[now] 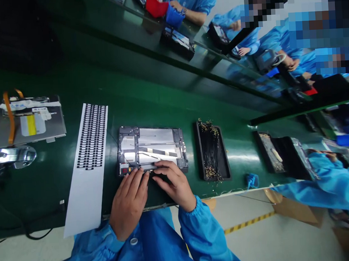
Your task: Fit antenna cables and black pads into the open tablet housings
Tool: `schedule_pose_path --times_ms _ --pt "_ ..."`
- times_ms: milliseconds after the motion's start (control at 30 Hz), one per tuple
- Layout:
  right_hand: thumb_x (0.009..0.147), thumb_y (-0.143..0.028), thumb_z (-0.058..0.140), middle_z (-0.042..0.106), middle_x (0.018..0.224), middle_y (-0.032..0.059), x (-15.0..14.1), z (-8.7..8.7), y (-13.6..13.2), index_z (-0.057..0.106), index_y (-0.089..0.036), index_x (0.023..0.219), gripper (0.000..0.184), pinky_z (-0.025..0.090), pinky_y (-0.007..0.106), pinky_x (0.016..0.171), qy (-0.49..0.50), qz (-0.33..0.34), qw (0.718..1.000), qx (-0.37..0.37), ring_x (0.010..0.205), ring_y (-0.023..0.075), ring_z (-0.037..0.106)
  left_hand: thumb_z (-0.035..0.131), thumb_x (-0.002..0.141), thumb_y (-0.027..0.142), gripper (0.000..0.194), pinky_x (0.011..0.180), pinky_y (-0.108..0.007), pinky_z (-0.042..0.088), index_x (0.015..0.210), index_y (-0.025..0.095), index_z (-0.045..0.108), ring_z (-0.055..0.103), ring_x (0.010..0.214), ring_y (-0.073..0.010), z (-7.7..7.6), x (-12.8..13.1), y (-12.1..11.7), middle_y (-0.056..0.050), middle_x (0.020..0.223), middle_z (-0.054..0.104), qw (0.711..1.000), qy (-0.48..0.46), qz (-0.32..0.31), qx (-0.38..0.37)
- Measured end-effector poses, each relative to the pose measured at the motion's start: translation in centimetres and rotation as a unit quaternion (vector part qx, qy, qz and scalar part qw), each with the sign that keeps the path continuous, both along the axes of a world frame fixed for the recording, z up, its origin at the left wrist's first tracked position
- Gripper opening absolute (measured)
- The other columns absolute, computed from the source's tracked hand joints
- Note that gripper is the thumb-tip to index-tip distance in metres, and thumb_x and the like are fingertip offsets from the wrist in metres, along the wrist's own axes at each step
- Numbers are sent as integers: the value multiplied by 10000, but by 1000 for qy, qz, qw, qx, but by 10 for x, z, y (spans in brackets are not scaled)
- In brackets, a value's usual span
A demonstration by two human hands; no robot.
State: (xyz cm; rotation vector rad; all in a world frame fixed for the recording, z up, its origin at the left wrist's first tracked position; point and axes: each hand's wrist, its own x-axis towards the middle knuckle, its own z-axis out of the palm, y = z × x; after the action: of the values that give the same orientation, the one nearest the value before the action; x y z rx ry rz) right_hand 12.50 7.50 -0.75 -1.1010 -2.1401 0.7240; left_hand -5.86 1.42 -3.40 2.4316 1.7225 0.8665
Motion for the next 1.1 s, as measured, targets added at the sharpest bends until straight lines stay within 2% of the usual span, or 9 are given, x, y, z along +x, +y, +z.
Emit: schedule_pose_path --times_ms 133,533,1100 --pt "927 -114 631 614 1142 93 2 -4 -3 627 -221 1095 200 544 369 935 0 -25 1000 18 1102 199 609 590 926 163 444 1116 -426 405 1365 115 546 542 1303 -276 1 0 1 -126 1374 610 1000 -2 -4 -2" --pt "947 -147 617 665 1064 75 -2 -8 2 625 -219 1073 145 513 390 864 -47 -16 998 49 1006 208 619 602 916 173 560 1123 -423 400 1449 95 447 530 1317 -275 2 2 2 -136 1386 600 1000 5 -3 -18" --pt "974 -173 566 684 1086 79 -2 -7 0 627 -231 1109 159 503 402 881 -85 -15 995 49 1028 220 618 625 901 163 476 1101 -432 424 1368 124 542 547 1295 -288 2 2 2 -144 1357 614 1000 15 -5 -13"
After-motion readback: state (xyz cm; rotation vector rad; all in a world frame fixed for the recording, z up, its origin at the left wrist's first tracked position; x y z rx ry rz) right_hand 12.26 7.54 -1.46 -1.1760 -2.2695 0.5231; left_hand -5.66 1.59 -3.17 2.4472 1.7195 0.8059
